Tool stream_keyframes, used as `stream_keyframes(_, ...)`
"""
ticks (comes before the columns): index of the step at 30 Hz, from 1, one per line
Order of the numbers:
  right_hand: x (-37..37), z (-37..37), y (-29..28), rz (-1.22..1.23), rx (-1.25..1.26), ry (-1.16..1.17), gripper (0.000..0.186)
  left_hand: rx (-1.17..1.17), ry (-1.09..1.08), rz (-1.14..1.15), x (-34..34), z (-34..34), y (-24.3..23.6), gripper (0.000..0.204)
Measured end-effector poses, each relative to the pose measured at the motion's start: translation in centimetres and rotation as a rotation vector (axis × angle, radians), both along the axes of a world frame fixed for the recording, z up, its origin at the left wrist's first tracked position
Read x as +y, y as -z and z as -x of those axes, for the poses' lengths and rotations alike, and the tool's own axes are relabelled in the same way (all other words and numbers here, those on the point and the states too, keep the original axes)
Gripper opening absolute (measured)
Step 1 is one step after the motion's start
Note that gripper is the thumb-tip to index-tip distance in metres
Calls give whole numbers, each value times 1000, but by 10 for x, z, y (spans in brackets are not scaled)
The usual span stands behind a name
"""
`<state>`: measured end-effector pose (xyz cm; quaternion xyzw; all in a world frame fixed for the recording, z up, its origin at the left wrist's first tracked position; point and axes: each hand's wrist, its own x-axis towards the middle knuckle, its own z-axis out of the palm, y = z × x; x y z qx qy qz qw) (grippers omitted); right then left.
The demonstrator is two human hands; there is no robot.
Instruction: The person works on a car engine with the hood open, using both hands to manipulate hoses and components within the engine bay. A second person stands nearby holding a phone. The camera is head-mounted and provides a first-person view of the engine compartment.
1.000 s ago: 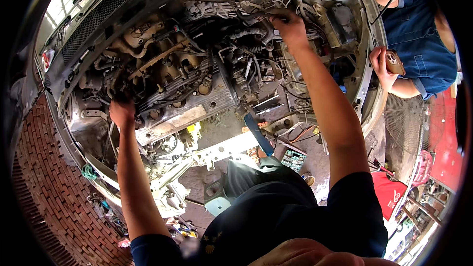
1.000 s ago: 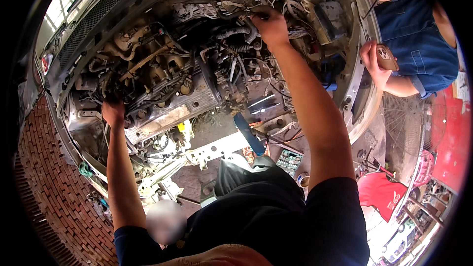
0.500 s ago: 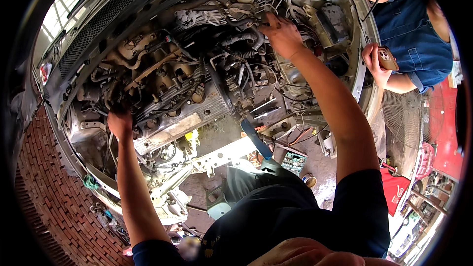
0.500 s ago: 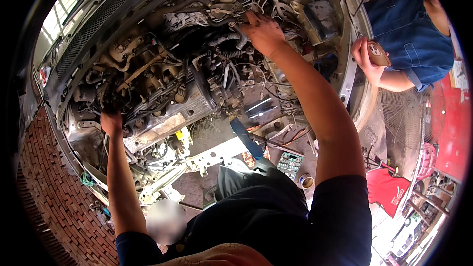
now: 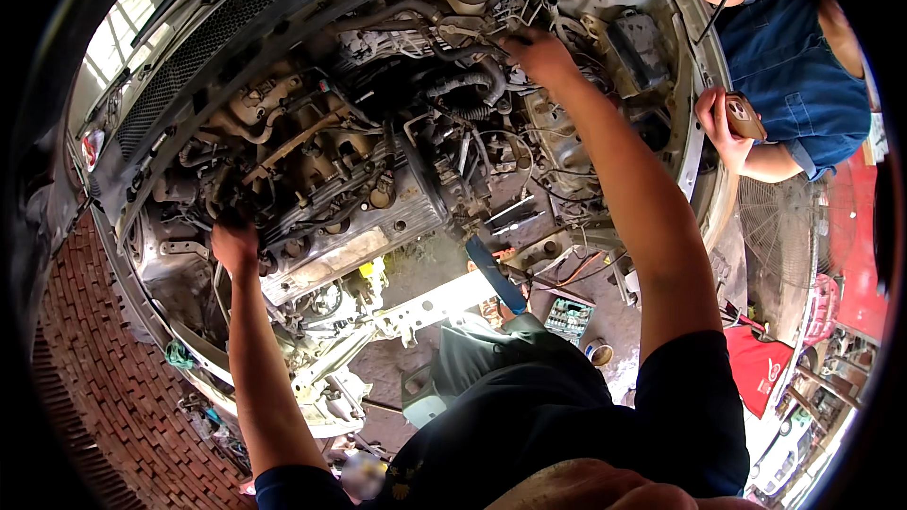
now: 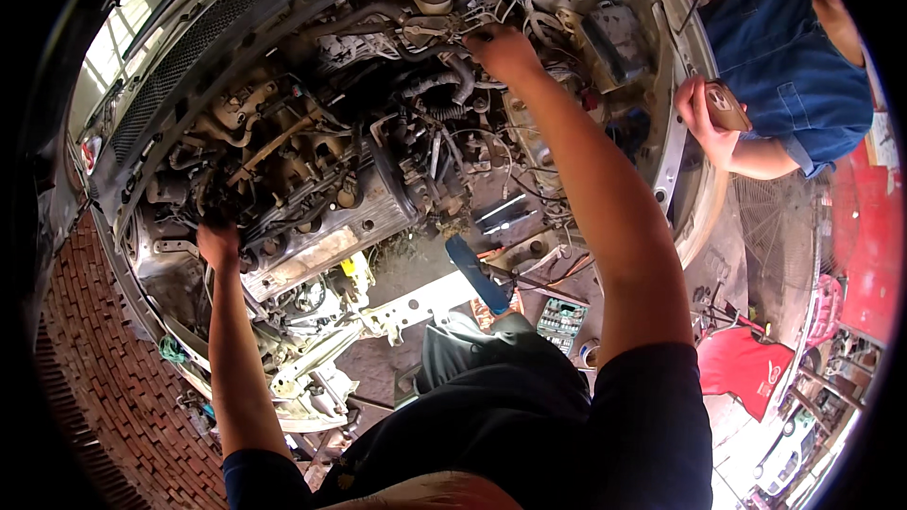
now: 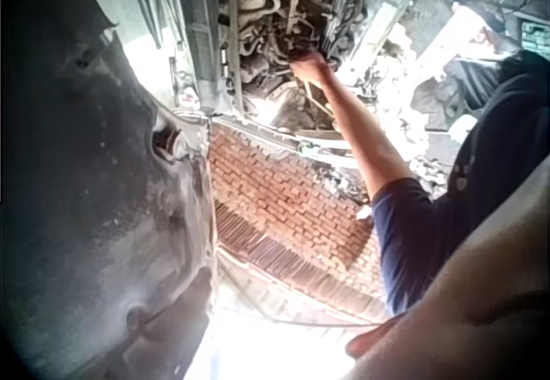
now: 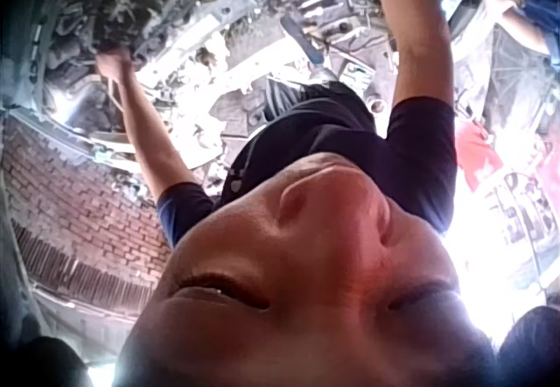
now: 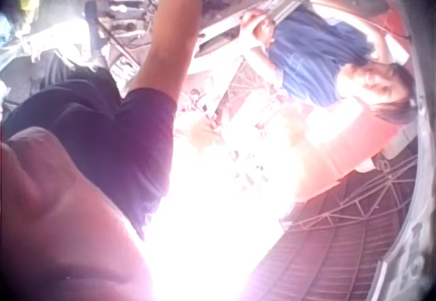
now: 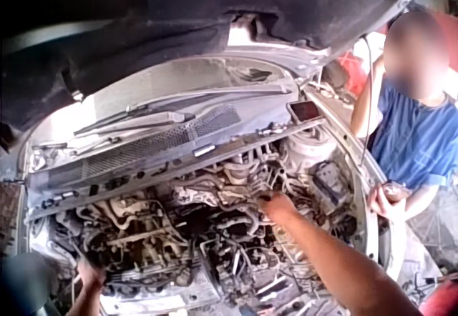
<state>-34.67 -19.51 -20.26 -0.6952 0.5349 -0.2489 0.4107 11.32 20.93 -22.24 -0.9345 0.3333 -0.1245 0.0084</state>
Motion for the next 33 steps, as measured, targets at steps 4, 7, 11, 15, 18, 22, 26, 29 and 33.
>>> stream_keyframes(4,5,-3,-21,-162,20,-144,36,-43,10,34,16,-10,9,52)
stream_keyframes(7,3,2,-16,8,61,-128,35,-8,32,36,5,-4,4,51)
stream_keyframes(11,10,-2,-14,402,383,-143,37,0,43,22,3,3,-1,50)
stream_keyframes(15,28,-13,-23,708,768,-275,27,7,31,33,5,3,-2,49)
stream_keyframes(18,29,-12,-7,928,648,-230,23,-5,40,43,6,5,-6,49)
stream_keyframes(22,34,-3,-6,954,598,-268,20,18,60,70,1,11,-10,50)
stream_keyframes(26,31,-1,-9,1074,554,-380,18,4,36,39,4,4,-6,50)
stream_keyframes(29,37,11,-8,1193,490,-422,20,23,17,30,0,8,-6,51)
stream_keyframes(33,50,18,3,1110,427,-330,23,-1,32,25,3,3,-4,51)
